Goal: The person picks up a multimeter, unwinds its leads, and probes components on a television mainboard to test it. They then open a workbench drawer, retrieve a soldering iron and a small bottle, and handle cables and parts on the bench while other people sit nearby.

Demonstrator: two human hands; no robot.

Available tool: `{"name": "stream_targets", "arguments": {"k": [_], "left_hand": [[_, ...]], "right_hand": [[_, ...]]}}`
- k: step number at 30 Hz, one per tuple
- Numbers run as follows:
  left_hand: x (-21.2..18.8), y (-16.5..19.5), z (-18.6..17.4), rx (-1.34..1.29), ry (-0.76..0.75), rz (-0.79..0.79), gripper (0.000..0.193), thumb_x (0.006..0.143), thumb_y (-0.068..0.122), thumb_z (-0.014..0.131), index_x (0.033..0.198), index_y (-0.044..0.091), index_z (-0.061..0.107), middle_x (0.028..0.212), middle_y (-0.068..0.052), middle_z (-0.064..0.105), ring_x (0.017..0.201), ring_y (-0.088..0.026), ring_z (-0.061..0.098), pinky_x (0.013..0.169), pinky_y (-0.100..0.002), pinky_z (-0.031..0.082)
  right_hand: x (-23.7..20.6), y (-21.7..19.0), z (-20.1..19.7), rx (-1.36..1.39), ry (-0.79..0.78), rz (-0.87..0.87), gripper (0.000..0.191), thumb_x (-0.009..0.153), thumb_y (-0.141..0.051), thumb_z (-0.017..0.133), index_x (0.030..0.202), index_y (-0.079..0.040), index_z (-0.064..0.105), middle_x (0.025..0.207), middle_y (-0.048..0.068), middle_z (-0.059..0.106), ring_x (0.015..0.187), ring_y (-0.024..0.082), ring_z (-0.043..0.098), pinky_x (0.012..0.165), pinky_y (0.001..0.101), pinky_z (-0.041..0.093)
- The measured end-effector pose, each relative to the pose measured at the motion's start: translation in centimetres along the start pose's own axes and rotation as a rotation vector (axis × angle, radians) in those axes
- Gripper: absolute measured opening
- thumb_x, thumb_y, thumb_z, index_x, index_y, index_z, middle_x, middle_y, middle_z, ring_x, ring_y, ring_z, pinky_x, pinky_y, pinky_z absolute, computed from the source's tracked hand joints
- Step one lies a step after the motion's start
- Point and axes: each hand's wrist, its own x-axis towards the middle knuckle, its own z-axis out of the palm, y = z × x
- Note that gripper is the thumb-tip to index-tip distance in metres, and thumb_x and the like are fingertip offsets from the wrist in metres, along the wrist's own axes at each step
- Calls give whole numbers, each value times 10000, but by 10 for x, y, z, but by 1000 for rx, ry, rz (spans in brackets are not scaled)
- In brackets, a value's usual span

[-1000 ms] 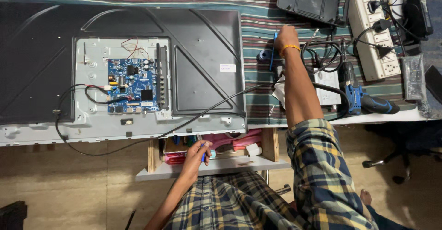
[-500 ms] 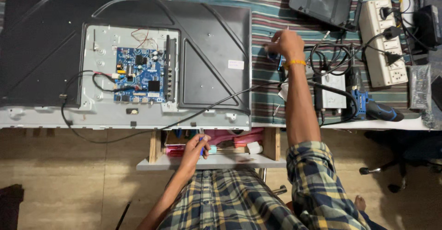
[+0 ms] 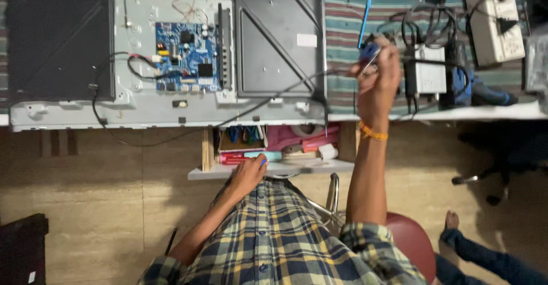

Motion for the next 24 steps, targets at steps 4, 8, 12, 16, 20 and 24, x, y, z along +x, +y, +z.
{"name": "stream_targets", "arguments": {"k": [4,8,12,16,20,24], "left_hand": [[-17,0,7,77,5,38,169,978,212,598,1029,53,625,782,-230,686,734,-453,669,608,-568,500],[-43,-3,16,31,-78,21,172,986,200,592,1065,51,626,776,-229,687,726,-442,678,612,-550,510],[-66,-1,25,-62,-75,39,179,994,187,607,1103,47,631,783,-207,705,710,-389,698,626,-506,522],[-81,12,41,-572,112,-214,199,1023,221,602,1097,51,673,846,-83,696,750,-176,660,657,-362,551],[-100,31,61,-623,259,-221,243,983,251,709,1063,23,734,921,-35,727,824,-92,631,753,-269,523],[-122,45,81,-743,259,-165,248,997,252,678,1010,17,756,928,-10,764,864,-67,667,806,-238,531]], "right_hand": [[-98,19,16,55,30,217,297,1092,-198,615,1347,-56,564,1063,77,640,853,179,680,830,355,580],[-162,37,18,51,125,307,304,1056,-204,573,1331,-76,560,1033,48,658,863,177,715,787,350,596],[-204,59,12,-182,59,283,276,1040,-142,646,1296,-47,607,994,42,654,837,134,662,748,312,576],[-250,80,-3,-358,-149,340,274,975,-100,710,1229,-21,643,994,39,693,835,112,657,734,256,544],[-306,88,-22,-367,-164,461,260,971,-120,708,1205,-32,633,964,-3,661,861,79,670,754,235,568],[-338,90,-38,-337,-155,459,271,989,-134,716,1227,-24,648,920,6,629,795,76,618,676,242,520]]}}
